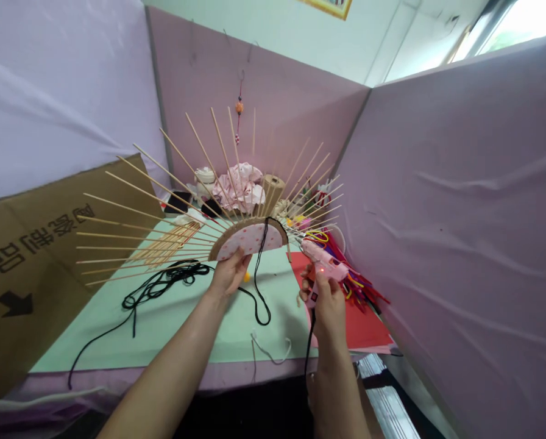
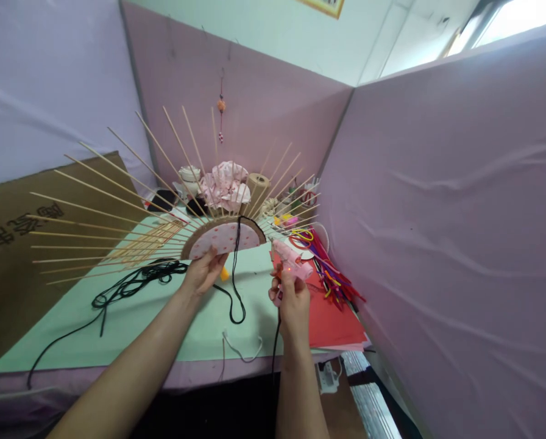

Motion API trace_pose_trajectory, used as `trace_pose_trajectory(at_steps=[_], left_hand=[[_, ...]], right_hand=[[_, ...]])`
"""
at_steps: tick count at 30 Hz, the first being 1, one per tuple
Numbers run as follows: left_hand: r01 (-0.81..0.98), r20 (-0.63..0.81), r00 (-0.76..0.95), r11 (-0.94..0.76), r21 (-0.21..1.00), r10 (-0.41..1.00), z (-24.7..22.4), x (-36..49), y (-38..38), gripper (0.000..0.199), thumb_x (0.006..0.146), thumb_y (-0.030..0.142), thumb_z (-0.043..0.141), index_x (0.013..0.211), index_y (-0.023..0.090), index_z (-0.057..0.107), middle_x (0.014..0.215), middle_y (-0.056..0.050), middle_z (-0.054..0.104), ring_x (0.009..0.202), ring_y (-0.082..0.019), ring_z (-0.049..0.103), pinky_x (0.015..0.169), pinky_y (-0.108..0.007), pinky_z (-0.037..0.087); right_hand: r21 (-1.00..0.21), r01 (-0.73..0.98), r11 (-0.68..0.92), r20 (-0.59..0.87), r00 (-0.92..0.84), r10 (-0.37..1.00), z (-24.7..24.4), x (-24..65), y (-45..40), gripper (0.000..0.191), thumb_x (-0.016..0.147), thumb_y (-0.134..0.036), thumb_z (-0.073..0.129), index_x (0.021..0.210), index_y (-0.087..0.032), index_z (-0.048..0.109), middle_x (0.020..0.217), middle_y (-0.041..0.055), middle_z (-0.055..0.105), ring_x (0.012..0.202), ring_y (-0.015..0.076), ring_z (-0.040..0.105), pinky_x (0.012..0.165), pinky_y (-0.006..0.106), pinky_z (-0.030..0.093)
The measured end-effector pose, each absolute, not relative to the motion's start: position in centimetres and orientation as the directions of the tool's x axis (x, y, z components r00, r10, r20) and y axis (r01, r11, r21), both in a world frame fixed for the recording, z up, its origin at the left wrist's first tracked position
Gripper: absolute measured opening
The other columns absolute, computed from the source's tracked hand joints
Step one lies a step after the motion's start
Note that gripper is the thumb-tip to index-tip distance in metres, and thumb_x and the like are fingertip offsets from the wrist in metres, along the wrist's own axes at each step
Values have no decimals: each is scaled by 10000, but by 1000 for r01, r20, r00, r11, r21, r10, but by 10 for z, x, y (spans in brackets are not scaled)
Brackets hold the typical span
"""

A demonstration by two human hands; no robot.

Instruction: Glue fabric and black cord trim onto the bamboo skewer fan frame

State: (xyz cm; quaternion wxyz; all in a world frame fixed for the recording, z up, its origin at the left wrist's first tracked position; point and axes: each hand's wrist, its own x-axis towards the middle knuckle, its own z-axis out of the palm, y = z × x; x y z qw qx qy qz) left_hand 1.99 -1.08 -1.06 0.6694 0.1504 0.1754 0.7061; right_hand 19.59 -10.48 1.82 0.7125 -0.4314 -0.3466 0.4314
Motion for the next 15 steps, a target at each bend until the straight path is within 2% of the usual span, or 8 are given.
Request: trace_pose_trajectory(at_steps=[4, 10, 15], left_hand=[[-873, 4, 9, 6, 488, 1000, -13, 30, -18, 414, 604, 54, 818, 967, 179, 661, 971, -23, 725, 1024, -177, 651, 1053, -382, 438], [-845, 49, 84, 45, 532, 995, -16, 36, -23, 526, 599, 102, 842, 1080, 201, 653, 1035, -34, 725, 1042, -192, 653, 1019, -363, 465], [-845, 67, 90, 41, 532, 994, -16, 36, -24, 610, 557, 115, 869, 1117, 211, 646, 1046, -32, 722, 1057, -196, 648, 1015, -349, 457]], right_hand=[[-908, -195, 371, 278, 383, 881, 30, 186, -120, 359, 829, -529, 616, 894, -178, 654, 799, 24, 629, 572, 88, 524, 462, 202, 409], [-935, -38, 352, 302, 436, 848, 27, 185, -130, 419, 849, -570, 573, 933, -168, 658, 784, 35, 627, 635, 112, 542, 509, 210, 434], [-951, 62, 302, 298, 434, 850, 36, 184, -136, 494, 831, -634, 541, 895, -155, 643, 658, -9, 526, 536, 95, 467, 456, 203, 391]])
